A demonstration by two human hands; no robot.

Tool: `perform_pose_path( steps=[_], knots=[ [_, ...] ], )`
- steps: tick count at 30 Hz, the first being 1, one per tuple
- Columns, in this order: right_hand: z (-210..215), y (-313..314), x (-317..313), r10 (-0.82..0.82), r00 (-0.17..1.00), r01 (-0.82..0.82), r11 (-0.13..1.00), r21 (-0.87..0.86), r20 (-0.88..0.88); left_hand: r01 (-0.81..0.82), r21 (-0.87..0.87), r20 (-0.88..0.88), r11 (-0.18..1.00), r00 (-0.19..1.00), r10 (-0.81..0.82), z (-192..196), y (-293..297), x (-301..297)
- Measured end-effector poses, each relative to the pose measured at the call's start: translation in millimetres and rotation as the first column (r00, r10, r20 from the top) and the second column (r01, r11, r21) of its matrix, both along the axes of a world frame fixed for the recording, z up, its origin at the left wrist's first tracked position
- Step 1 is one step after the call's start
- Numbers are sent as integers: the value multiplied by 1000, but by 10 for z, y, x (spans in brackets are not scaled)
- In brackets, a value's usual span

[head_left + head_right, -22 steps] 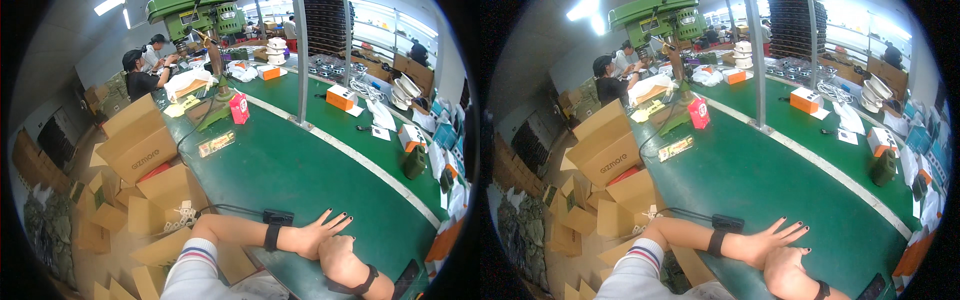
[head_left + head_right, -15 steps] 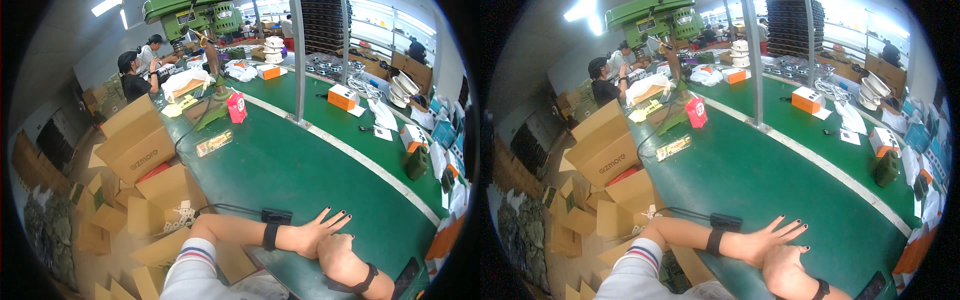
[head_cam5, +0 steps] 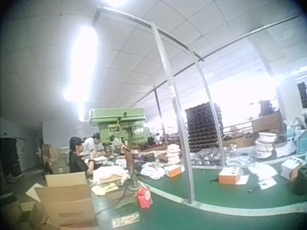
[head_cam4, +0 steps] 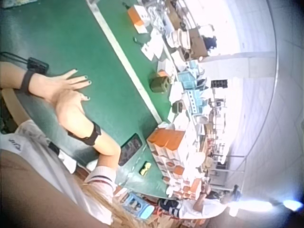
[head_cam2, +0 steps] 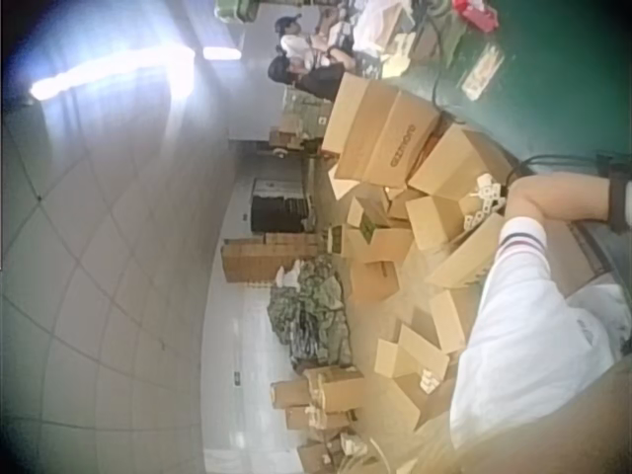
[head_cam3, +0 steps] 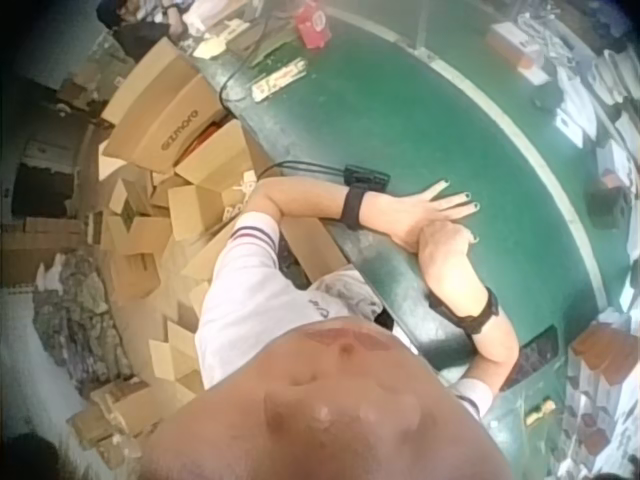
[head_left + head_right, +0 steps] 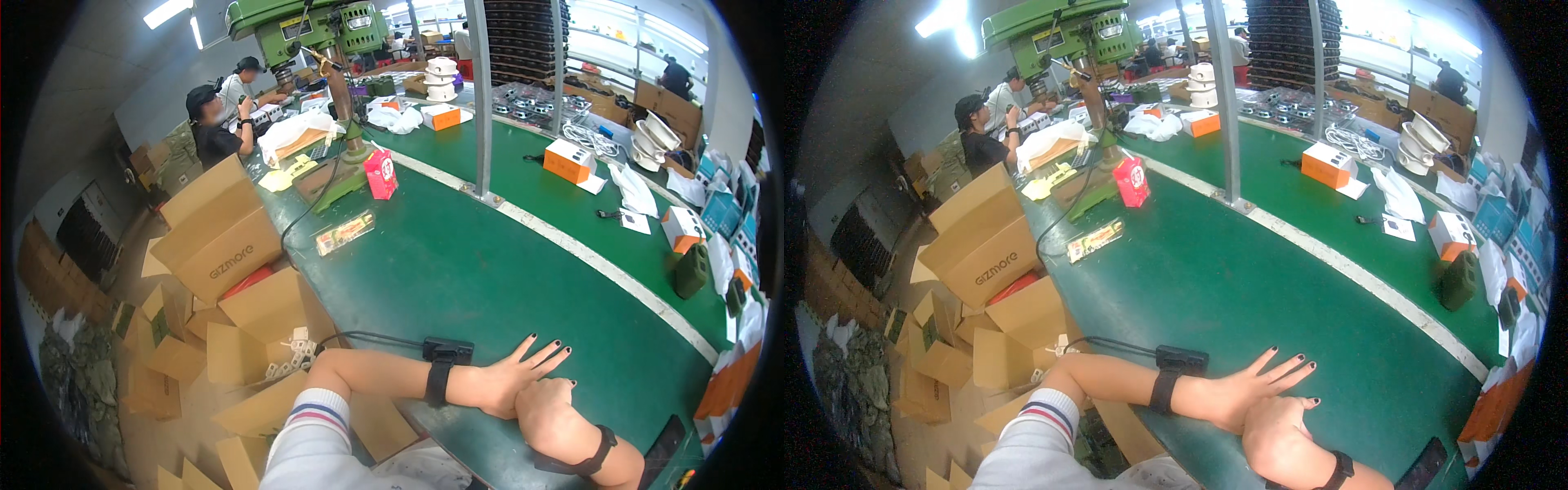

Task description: The recorder is testing and organizing walkie-talkie units on a production line workbench.

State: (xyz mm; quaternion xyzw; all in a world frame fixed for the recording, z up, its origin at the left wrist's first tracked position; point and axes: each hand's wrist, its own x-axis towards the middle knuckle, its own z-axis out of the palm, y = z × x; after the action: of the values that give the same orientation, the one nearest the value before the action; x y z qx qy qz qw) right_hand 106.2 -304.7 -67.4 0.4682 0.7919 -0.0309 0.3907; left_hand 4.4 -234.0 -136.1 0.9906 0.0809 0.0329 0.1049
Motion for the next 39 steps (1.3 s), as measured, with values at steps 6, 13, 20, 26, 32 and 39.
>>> perform_pose_path(
  steps=[6, 13, 20, 26, 32, 39],
  knots=[
    [62, -13, -66, -16, 1000, 16, 1000, 0, 11, 5, -13, -10, 1000, 1000, -5, 15, -4, -4],
    [56, 21, -30, -40, 999, 40, 999, -36, 4, 1, -1, -6, 1000, 1000, -1, 2, -2, -1],
    [11, 16, -18, -28, 1000, 28, 999, -19, 6, 4, -19, 2, 1000, 1000, -4, 5, 2, -9],
    [-9, 19, -20, -11, 999, 12, 1000, -21, 40, -1, -7, -20, 1000, 1000, 0, 24, 0, 1],
    [18, 21, -24, -17, 1000, 17, 1000, -17, 23, 4, 33, 33, 999, 999, -5, -46, 4, 4],
    [-17, -18, 10, 2, 1000, -2, 999, 36, -16, 8, 10, 15, 1000, 1000, -8, -24, -2, 3]
  ],
)
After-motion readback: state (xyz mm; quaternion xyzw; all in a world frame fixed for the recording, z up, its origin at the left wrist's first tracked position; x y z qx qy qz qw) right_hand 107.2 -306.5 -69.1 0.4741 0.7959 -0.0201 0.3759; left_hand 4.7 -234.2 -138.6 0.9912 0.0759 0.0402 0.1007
